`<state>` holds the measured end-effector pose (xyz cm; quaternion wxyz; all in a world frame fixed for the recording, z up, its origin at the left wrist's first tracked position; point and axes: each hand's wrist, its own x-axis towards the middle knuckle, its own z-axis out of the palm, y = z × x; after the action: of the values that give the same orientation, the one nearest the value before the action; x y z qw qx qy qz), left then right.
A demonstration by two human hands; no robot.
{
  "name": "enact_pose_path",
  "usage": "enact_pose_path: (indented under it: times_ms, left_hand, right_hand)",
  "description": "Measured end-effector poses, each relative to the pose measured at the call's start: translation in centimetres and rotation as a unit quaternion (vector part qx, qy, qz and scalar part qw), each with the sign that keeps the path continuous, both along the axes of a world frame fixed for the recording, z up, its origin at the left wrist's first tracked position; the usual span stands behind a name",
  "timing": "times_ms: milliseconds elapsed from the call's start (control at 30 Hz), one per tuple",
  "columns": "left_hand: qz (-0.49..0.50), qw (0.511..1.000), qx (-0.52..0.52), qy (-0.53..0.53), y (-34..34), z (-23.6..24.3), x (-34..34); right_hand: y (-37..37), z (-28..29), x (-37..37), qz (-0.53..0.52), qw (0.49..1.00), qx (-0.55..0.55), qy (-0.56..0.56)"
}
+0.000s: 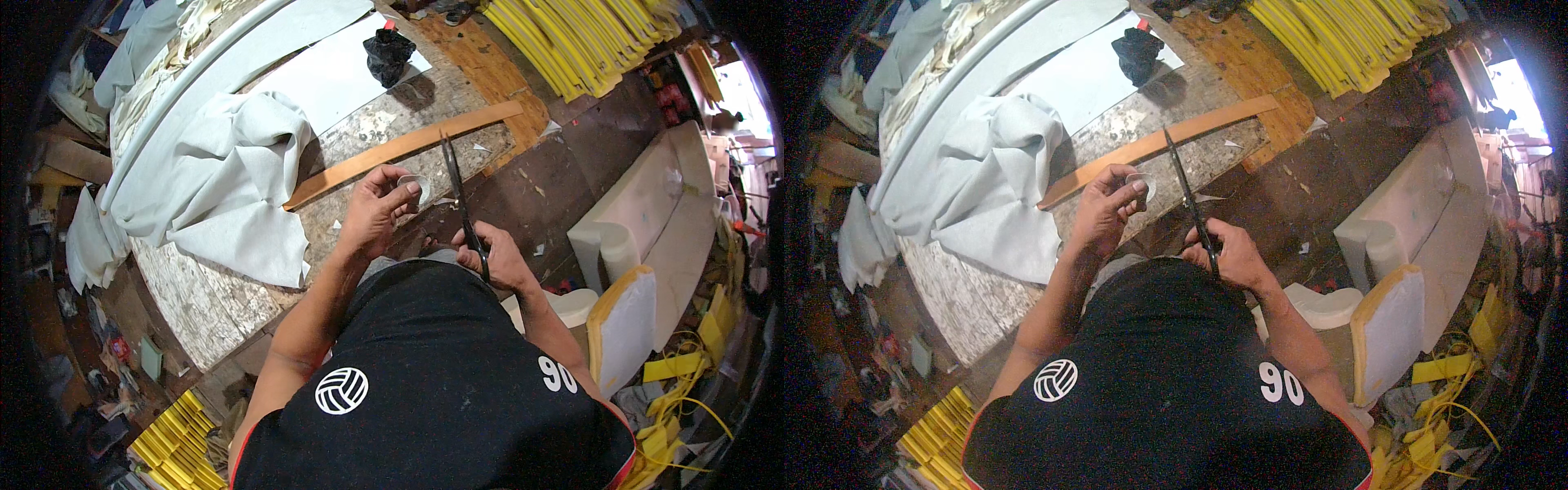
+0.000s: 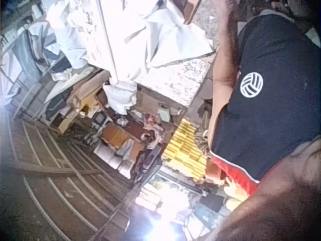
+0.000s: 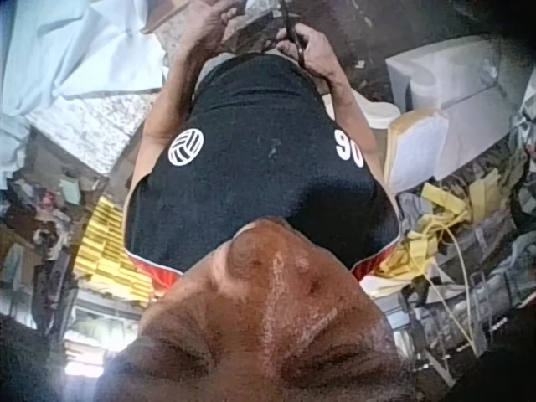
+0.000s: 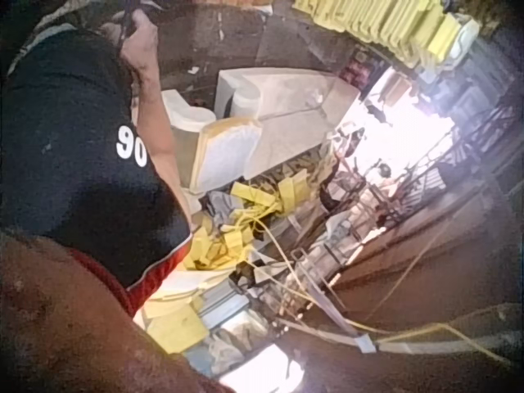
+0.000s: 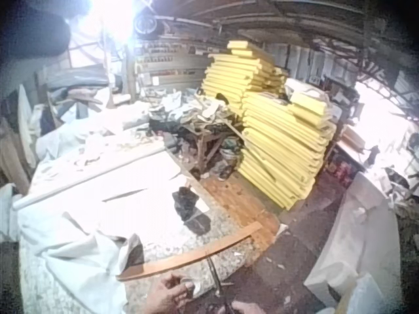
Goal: The person cuts a small circular piece from a white fabric using scissors, then applies a liquid from a bottle onto the cut piece. The person handles the fabric and scissors throughout the process.
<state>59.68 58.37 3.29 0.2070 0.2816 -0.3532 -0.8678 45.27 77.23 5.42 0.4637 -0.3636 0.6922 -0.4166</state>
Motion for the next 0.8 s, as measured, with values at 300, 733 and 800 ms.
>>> enact_pose_path:
  times_ms: [300, 733, 800]
  left_hand:
    - [0.034, 0.999, -0.017, -0.027, -0.1, 1.4, -0.3]
    - [0.051, 0.998, -0.036, -0.026, 0.4, 0.7, -0.1]
    - [0.051, 0.997, -0.042, -0.033, 0.4, 0.8, -0.1]
  right_hand:
    - [0.0, -0.2, 0.5, 0.068, 0.996, 0.055, -0.007]
    - [-0.1, 0.6, 0.7, 0.078, 0.993, 0.079, 0.027]
    - [0.1, 0.5, 0.6, 0.077, 0.994, 0.069, 0.024]
